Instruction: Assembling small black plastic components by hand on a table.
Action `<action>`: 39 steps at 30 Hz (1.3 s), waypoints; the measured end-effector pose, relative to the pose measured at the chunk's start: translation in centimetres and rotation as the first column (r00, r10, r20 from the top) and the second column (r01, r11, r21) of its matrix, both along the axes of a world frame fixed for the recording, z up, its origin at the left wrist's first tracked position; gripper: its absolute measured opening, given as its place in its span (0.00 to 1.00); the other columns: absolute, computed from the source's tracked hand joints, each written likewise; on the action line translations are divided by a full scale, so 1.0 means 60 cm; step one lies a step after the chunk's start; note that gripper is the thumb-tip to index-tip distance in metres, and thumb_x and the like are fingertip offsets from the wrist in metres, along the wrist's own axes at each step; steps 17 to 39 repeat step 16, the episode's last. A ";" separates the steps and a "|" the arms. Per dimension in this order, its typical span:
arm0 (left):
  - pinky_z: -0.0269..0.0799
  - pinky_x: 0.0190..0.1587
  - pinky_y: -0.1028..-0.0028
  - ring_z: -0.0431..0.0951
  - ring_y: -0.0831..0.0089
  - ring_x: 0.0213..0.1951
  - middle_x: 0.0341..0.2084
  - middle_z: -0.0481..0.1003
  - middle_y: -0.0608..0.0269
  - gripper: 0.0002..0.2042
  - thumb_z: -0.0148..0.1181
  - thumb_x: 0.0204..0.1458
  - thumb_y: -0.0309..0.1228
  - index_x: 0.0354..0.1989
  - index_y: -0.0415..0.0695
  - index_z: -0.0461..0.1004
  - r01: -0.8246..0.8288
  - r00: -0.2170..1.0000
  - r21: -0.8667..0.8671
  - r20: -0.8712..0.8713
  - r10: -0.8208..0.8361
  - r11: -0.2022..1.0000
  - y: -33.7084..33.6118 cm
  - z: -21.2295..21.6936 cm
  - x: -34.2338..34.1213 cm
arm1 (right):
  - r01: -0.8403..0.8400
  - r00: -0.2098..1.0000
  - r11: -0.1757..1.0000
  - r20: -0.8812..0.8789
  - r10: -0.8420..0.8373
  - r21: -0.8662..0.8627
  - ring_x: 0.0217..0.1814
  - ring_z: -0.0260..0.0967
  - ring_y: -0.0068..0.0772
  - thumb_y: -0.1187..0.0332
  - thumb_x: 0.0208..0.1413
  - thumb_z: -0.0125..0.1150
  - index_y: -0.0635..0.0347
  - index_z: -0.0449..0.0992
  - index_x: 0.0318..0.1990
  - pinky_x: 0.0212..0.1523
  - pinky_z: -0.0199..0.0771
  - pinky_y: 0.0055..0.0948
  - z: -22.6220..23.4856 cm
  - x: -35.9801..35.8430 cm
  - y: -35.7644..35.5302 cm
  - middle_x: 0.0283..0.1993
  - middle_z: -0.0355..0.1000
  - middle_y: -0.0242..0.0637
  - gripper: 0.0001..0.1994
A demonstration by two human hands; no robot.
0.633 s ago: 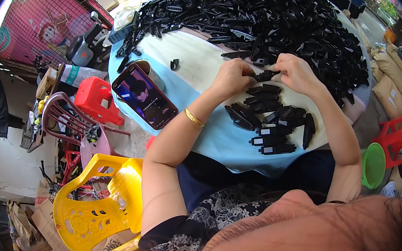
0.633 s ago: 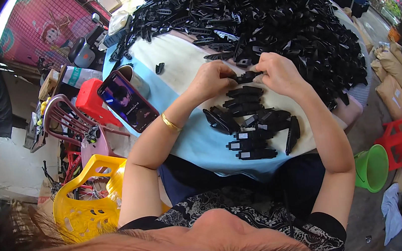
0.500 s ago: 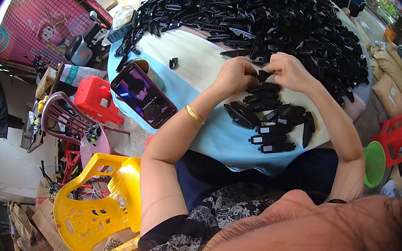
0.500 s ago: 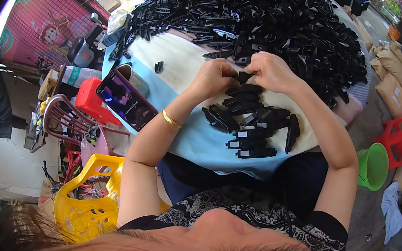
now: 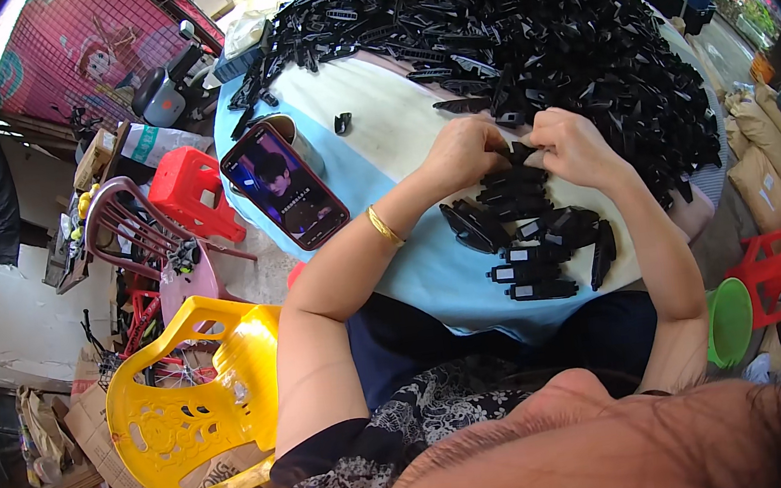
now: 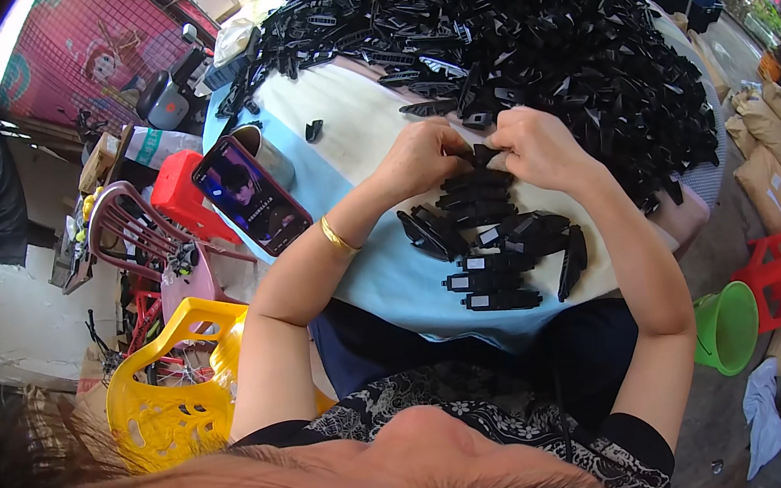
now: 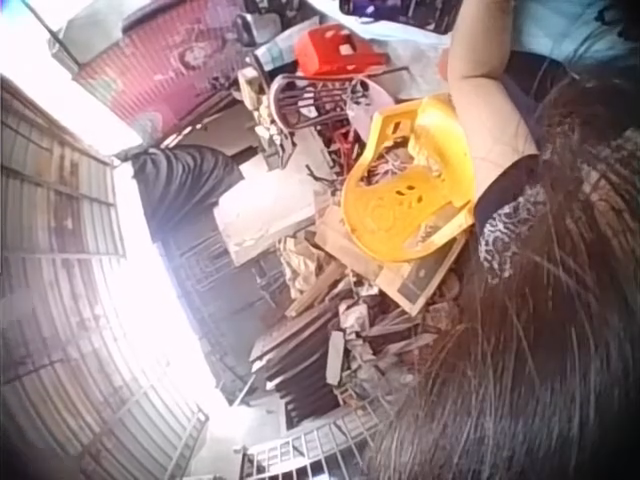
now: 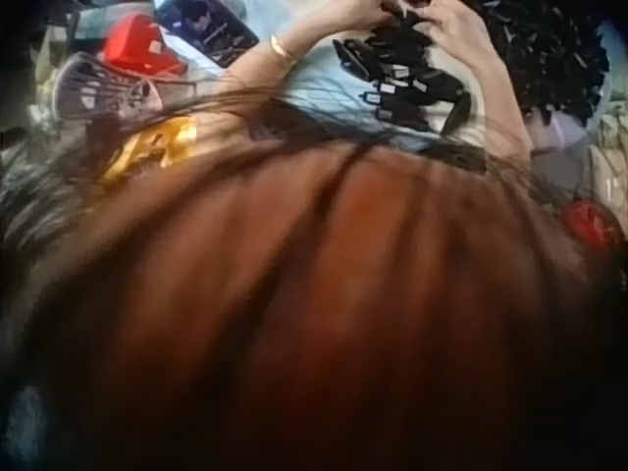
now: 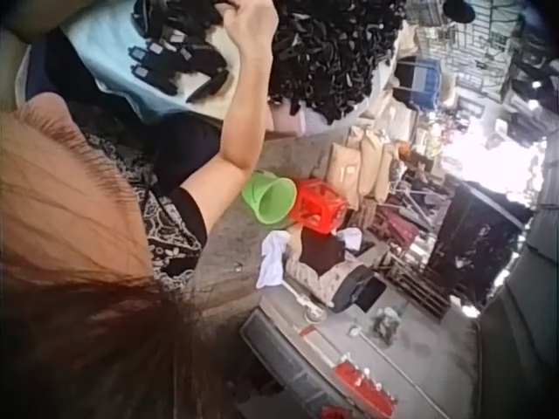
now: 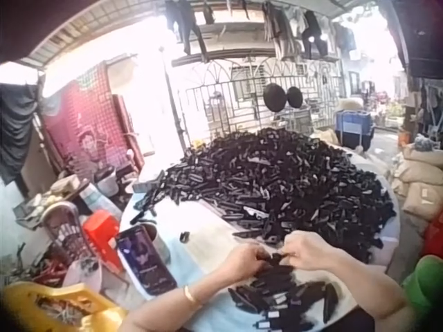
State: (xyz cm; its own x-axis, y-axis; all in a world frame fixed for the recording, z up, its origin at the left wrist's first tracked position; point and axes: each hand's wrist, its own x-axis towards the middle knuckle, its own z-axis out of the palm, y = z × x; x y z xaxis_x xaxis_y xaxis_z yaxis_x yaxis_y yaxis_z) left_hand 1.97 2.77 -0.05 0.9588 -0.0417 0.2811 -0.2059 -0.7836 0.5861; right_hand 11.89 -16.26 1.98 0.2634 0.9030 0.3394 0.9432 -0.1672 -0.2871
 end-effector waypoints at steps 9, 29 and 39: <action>0.71 0.35 0.69 0.75 0.61 0.30 0.26 0.74 0.56 0.13 0.66 0.36 0.35 0.30 0.41 0.79 -0.036 0.996 0.030 -0.075 0.038 0.999 -0.001 0.011 -0.004 | 0.108 0.992 0.992 0.061 -0.112 0.062 0.36 0.66 0.41 0.80 0.35 0.55 0.65 0.75 0.29 0.34 0.67 0.35 0.008 0.007 -0.028 0.28 0.66 0.38 0.09; 0.72 0.40 0.65 0.76 0.57 0.34 0.27 0.77 0.53 0.12 0.67 0.33 0.34 0.28 0.41 0.80 -0.047 0.996 -0.025 -0.075 0.045 0.999 -0.004 0.012 -0.004 | 0.076 0.996 0.996 0.054 -0.073 -0.042 0.37 0.66 0.41 0.80 0.35 0.53 0.64 0.75 0.27 0.37 0.68 0.35 0.008 0.002 -0.023 0.29 0.67 0.39 0.09; 0.72 0.40 0.65 0.76 0.57 0.34 0.27 0.77 0.53 0.12 0.67 0.33 0.34 0.28 0.41 0.80 -0.047 0.996 -0.025 -0.075 0.045 0.999 -0.004 0.012 -0.004 | 0.076 0.996 0.996 0.054 -0.073 -0.042 0.37 0.66 0.41 0.80 0.35 0.53 0.64 0.75 0.27 0.37 0.68 0.35 0.008 0.002 -0.023 0.29 0.67 0.39 0.09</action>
